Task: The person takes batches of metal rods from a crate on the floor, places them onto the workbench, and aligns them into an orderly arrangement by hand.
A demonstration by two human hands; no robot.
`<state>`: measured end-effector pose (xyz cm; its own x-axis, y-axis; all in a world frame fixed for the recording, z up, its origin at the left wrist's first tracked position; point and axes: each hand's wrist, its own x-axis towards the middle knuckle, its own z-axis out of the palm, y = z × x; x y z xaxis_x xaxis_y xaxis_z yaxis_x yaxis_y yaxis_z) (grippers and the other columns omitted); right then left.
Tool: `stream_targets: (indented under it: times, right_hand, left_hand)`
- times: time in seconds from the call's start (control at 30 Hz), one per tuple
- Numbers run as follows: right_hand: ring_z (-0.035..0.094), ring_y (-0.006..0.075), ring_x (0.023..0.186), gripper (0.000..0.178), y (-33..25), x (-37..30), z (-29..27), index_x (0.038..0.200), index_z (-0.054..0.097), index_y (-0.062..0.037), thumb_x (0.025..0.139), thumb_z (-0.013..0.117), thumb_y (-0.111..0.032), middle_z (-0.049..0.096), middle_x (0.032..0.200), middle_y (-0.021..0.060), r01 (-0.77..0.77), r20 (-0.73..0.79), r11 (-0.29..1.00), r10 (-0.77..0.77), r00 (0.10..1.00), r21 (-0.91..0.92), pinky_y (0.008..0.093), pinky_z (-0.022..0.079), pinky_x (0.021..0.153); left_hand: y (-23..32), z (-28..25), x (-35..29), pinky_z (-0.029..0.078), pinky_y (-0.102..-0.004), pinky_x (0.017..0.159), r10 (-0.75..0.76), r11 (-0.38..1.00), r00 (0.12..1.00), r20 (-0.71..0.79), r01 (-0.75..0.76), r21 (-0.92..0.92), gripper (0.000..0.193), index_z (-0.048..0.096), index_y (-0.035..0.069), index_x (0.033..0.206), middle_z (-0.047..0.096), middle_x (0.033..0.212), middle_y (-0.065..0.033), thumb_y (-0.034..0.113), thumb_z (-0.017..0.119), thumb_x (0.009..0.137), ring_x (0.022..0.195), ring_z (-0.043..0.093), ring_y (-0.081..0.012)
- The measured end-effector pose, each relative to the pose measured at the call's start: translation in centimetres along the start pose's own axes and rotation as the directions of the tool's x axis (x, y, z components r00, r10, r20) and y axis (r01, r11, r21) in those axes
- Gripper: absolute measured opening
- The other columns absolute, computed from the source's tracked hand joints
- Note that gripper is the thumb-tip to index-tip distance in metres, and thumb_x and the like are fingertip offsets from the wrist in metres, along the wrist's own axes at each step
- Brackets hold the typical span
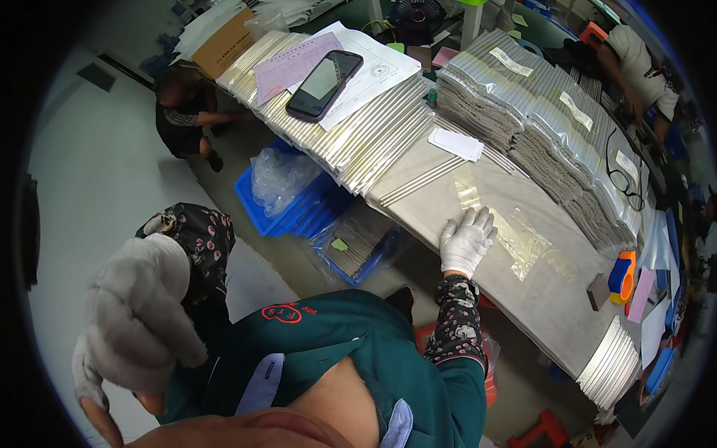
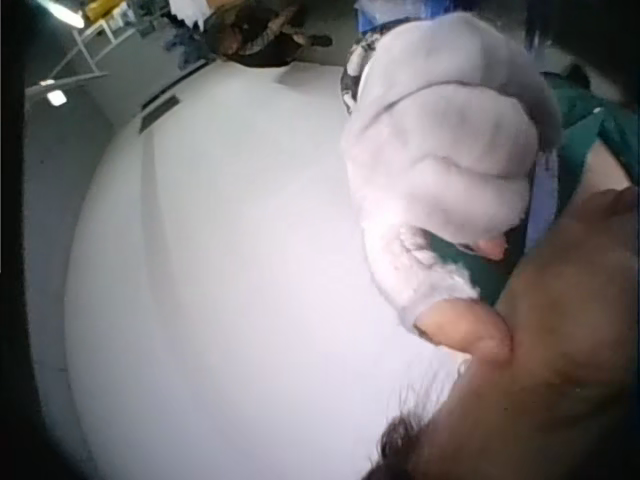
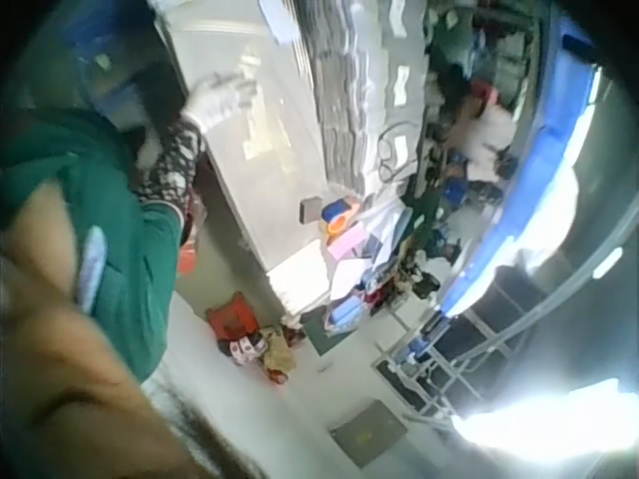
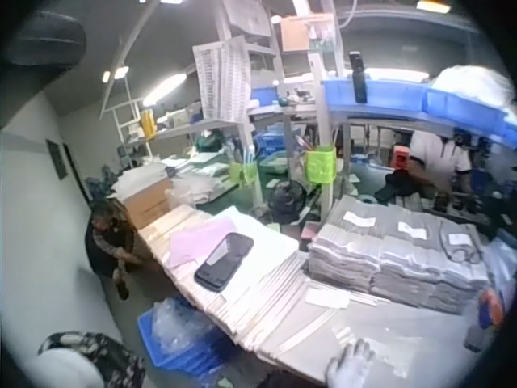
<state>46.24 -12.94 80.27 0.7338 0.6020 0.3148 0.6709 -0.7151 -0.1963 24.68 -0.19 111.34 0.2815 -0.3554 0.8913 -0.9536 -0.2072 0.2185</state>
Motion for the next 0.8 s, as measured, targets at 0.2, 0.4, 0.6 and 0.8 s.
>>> stream_targets:
  times: [0.2,0.4,0.6,0.8]
  right_hand:
    - [0.038,0.0305,0.110,0.040,0.2,-0.1,-0.5,0.102,0.050,-0.0010,0.069,0.057,-0.023,0.043,0.116,0.0174,0.015,0.009,1.000,-0.016,1.000,0.022,0.0454,0.030,0.093]
    - [0.038,0.0305,0.110,0.040,0.3,-0.5,-0.7,0.102,0.050,-0.0012,0.070,0.057,-0.024,0.043,0.117,0.0174,0.001,0.013,1.000,-0.001,1.000,0.010,0.0453,0.029,0.093]
    - [0.039,0.0304,0.109,0.040,0.1,-0.4,-0.5,0.102,0.050,-0.0011,0.070,0.058,-0.024,0.043,0.117,0.0175,-0.008,0.002,1.000,0.008,1.000,0.015,0.0454,0.029,0.094]
    - [0.039,0.0304,0.109,0.040,0.2,-0.5,-0.5,0.102,0.050,-0.0008,0.070,0.057,-0.024,0.043,0.117,0.0176,-0.001,0.011,1.000,0.001,1.000,0.022,0.0451,0.030,0.093]
  left_hand:
    - [-1.9,-1.3,-6.1,0.044,-0.0307,0.061,-0.491,0.323,0.728,-0.478,0.662,0.676,0.020,0.057,0.002,0.087,0.055,0.076,-0.0086,-0.005,0.052,0.069,0.067,0.054,-0.0215]
    - [-6.4,-4.8,-17.6,0.029,-0.0438,0.095,-0.685,-0.404,0.481,-0.546,0.373,0.835,0.042,0.055,0.011,0.110,0.033,0.125,-0.0179,0.026,0.061,0.072,0.116,0.029,-0.0376]
    - [-8.1,-4.7,-19.7,0.020,-0.0536,0.095,-0.689,-0.388,0.484,-0.539,0.381,0.839,0.045,0.058,0.015,0.107,0.030,0.128,-0.0189,0.042,0.060,0.071,0.118,0.025,-0.0397]
    - [-8.2,-4.2,-19.7,0.020,-0.0543,0.095,-0.628,-0.375,0.518,-0.581,0.453,0.809,0.044,0.058,0.015,0.107,0.029,0.128,-0.0187,0.042,0.057,0.072,0.118,0.025,-0.0396]
